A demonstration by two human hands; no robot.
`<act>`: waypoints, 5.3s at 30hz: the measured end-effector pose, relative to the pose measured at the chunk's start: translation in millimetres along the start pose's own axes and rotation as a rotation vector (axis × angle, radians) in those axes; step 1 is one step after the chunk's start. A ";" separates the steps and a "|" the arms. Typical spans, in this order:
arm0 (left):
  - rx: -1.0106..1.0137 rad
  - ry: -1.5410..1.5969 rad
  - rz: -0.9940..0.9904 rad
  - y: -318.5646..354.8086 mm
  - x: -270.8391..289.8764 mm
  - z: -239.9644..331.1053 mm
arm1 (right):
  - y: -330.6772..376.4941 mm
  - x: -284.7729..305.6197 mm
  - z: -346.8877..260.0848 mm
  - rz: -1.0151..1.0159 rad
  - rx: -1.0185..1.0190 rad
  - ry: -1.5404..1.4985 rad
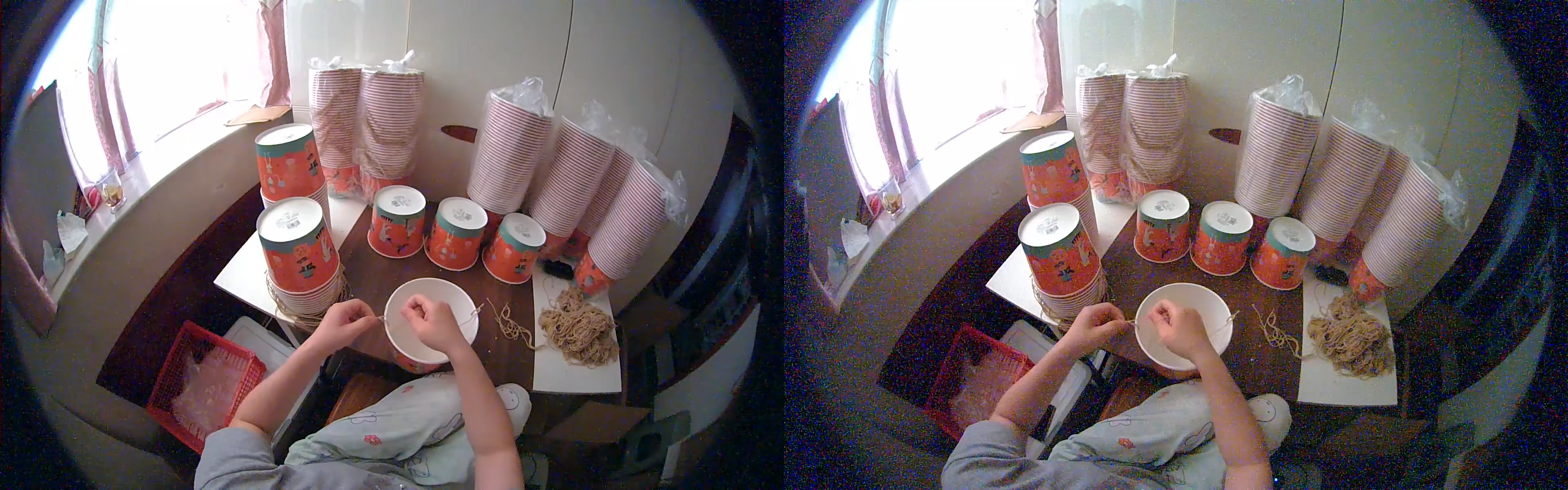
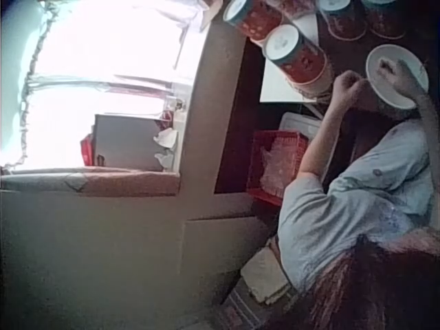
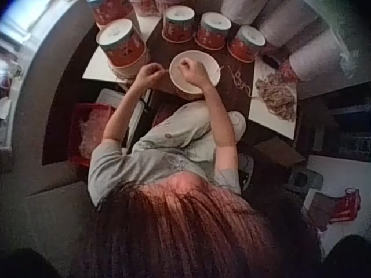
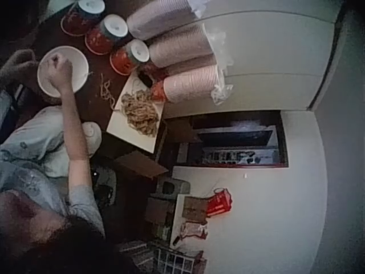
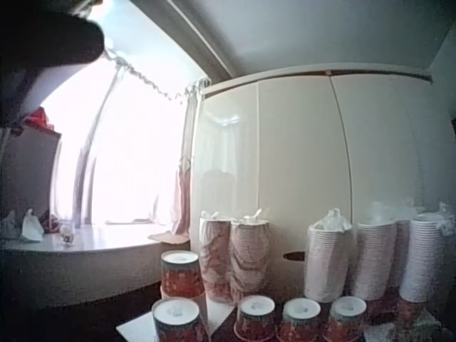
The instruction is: Counting and organizing paper bowls into stacks and securing them with rubber bands.
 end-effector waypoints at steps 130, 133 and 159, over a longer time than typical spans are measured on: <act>-0.555 -1.451 0.405 -221.4 -0.9 0.6 | 11.0 -23.3 29.8 -0.229 0.312 0.609; -0.393 -1.450 0.301 -232.0 5.7 -16.8 | 8.1 2.5 37.6 -0.147 0.266 0.594; 0.211 0.913 -0.120 -51.8 -30.1 -13.6 | 16.0 127.8 18.4 0.464 0.124 -0.467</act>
Point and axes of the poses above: each hand's wrist, its own y-axis away from the middle knuckle, its own x-axis out of the back of the hand, z = x × y, the point moved 8 cm from there along -y, towards the middle knuckle, and after that the axes turned 1 degree about -y, right-handed, at the moved point
